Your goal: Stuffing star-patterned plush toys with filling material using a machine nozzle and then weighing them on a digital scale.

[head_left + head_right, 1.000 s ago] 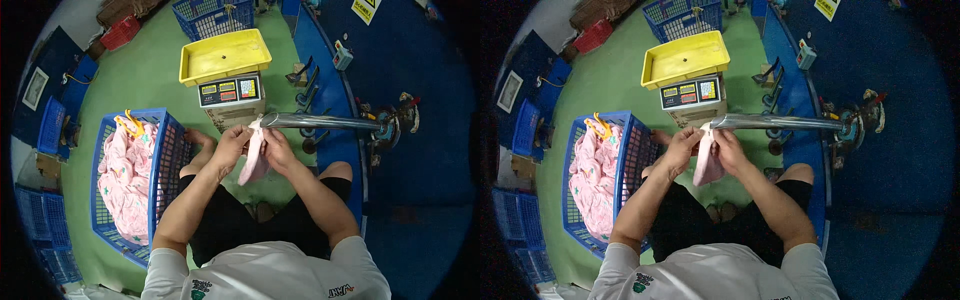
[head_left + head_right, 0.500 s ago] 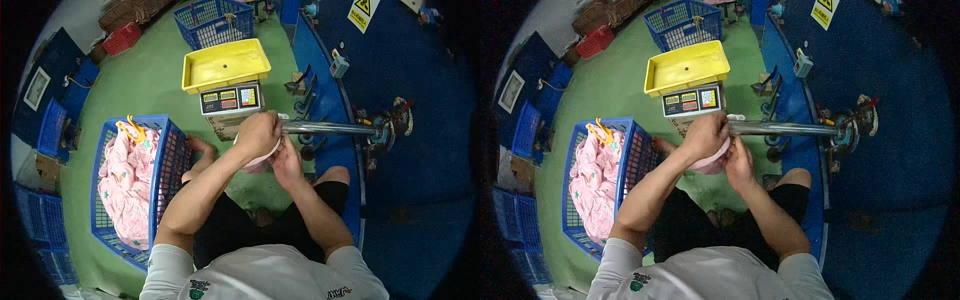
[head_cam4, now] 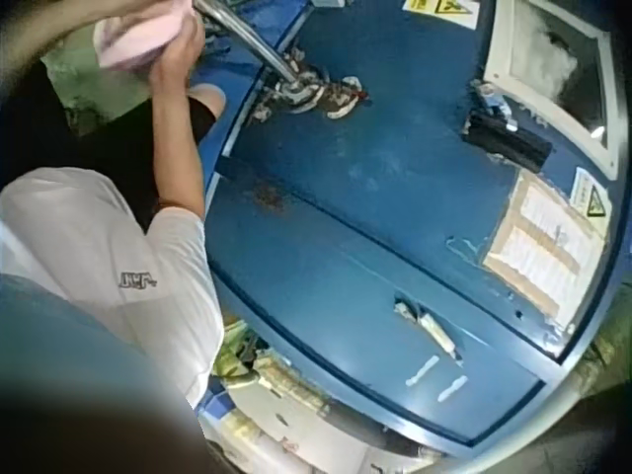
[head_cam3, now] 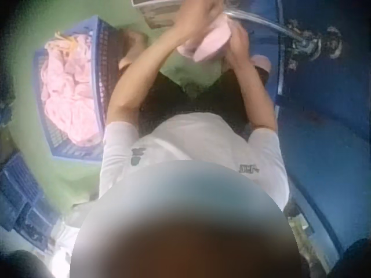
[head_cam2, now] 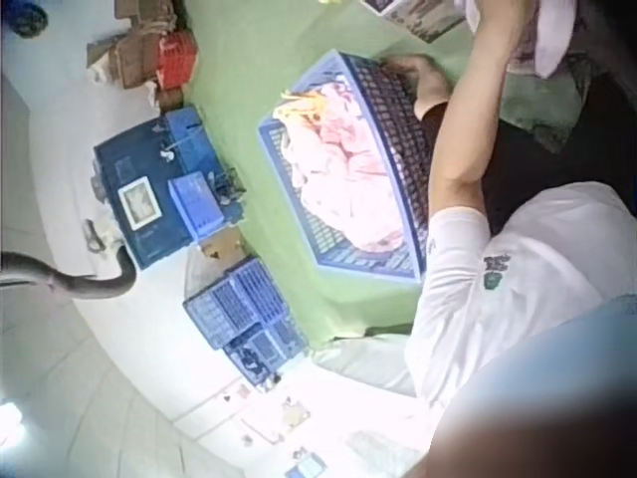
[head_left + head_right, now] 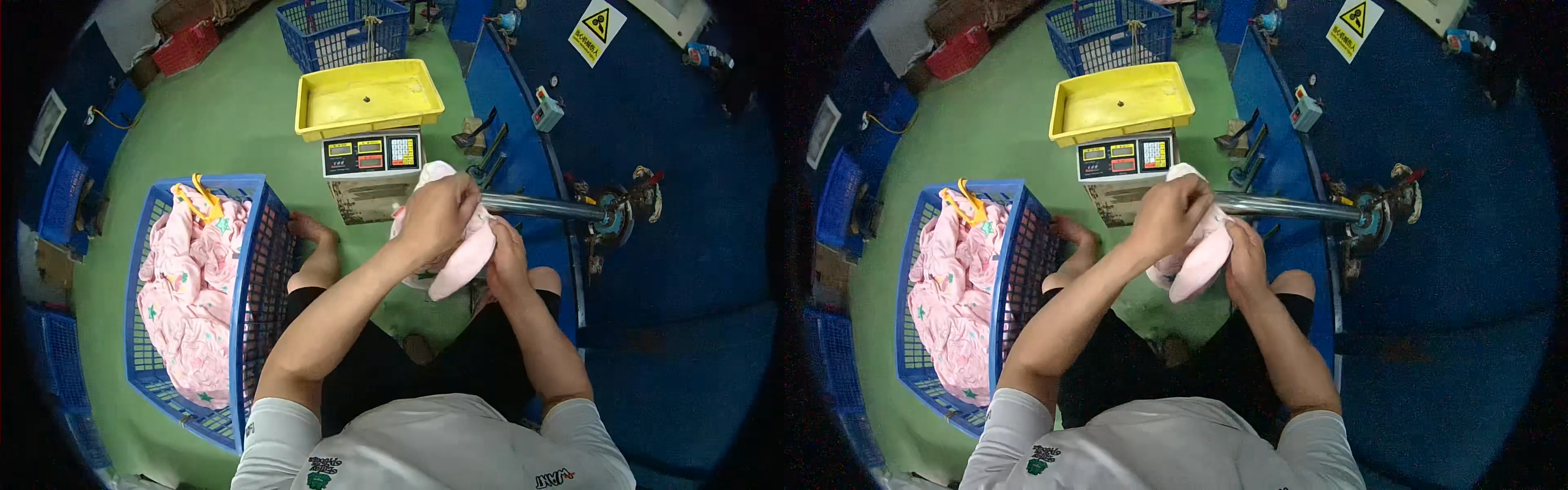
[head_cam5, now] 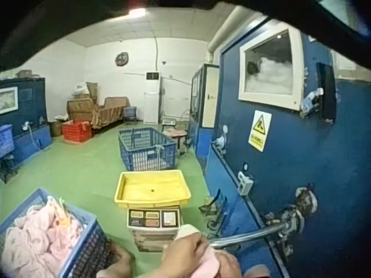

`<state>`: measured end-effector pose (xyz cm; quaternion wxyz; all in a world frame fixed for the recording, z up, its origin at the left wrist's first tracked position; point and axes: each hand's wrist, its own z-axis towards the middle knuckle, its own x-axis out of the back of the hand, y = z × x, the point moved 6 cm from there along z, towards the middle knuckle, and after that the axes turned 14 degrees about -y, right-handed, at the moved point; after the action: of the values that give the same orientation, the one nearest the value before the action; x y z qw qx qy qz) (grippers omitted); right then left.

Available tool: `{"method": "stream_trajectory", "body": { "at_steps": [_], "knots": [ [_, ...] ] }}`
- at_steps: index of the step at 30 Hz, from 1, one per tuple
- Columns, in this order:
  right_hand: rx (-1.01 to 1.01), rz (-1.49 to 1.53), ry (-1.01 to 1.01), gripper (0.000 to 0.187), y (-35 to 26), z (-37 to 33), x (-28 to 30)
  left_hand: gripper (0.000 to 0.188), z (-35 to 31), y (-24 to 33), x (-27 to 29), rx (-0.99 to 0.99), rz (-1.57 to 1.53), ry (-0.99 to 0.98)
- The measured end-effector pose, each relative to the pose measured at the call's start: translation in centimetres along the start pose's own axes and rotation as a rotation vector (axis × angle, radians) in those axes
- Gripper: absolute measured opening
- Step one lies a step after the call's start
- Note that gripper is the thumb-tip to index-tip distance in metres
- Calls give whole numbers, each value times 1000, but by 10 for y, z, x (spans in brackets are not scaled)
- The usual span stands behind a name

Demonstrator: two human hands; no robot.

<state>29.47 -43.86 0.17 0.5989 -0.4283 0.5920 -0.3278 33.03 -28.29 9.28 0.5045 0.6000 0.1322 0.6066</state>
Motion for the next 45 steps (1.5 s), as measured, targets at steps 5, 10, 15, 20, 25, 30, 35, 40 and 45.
{"method": "stream_trajectory", "body": {
  "at_steps": [5, 10, 15, 20, 25, 30, 35, 40, 45],
  "knots": [
    [24, 143, 390, 29, -66, -10, 74, 29, -91, -80, 35, 182, -279, 392],
    [-101, -1002, 306, 33, -127, -37, 130, 59, -130, -147, -30, 449, -1088, 198],
    [498, -1829, 89, 43, -145, -7, 55, 61, -99, -117, -71, 104, -604, -20],
    [-86, -1462, -428, 36, -107, 83, 39, 54, -72, -124, -48, 371, -639, -215],
    [417, -1385, 267, 31, -135, 79, 62, 46, -53, -91, 39, 47, -636, 488],
    [513, -1492, 372, 28, -135, 75, 65, 55, -41, -71, 30, 401, -767, 211],
    [380, -1583, 314, 27, -126, 72, 59, 67, -39, -55, 68, 53, -526, 367],
    [330, -1605, 282, 30, -121, 70, 49, 74, -56, -78, 46, 291, -654, 271],
    [462, -1531, 289, 30, -129, 68, 47, 75, -51, -80, 57, 130, -543, 424]
  ]
}}
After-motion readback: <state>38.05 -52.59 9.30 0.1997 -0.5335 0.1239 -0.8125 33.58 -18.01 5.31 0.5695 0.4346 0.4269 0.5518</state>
